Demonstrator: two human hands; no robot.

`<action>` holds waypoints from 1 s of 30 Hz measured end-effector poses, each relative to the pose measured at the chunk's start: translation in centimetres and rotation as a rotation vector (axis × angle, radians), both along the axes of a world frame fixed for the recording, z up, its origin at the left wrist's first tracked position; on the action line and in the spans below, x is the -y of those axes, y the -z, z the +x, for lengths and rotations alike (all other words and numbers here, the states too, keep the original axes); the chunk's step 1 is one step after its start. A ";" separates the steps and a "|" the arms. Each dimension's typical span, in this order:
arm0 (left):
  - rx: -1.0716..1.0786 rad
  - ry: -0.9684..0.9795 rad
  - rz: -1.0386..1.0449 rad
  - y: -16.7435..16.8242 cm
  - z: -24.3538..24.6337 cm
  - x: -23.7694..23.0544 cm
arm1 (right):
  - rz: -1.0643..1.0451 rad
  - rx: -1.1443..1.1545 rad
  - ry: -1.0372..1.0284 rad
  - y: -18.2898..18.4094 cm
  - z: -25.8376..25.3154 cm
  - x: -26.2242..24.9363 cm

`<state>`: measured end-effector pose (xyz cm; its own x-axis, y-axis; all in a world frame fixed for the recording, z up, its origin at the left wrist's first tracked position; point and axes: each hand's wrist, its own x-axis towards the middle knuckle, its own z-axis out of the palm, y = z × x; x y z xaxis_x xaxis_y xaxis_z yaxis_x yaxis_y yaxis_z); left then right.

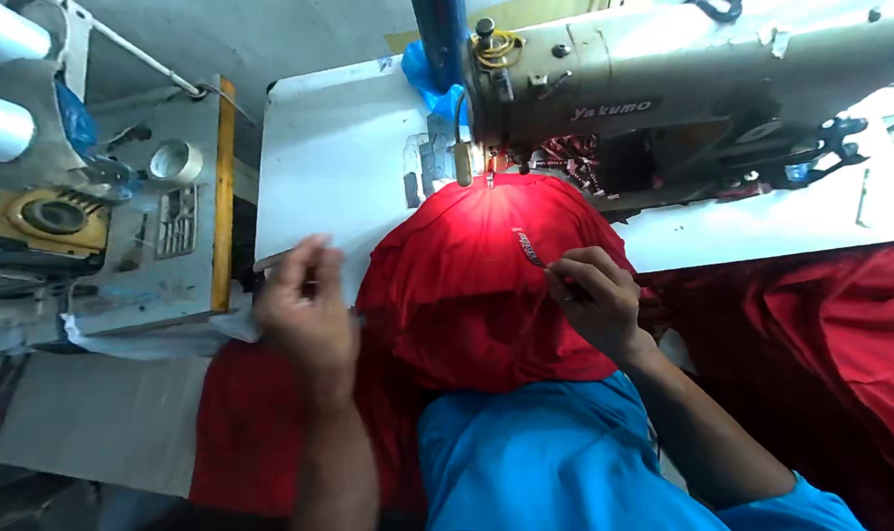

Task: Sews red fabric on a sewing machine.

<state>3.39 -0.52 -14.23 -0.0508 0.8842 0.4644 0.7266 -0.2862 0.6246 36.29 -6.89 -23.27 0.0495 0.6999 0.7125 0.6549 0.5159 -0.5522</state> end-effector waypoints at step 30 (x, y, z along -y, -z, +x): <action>0.113 0.424 -0.261 6.6 13.4 -4.4 | -0.699 -0.384 -0.210 -1.6 -0.5 -9.5</action>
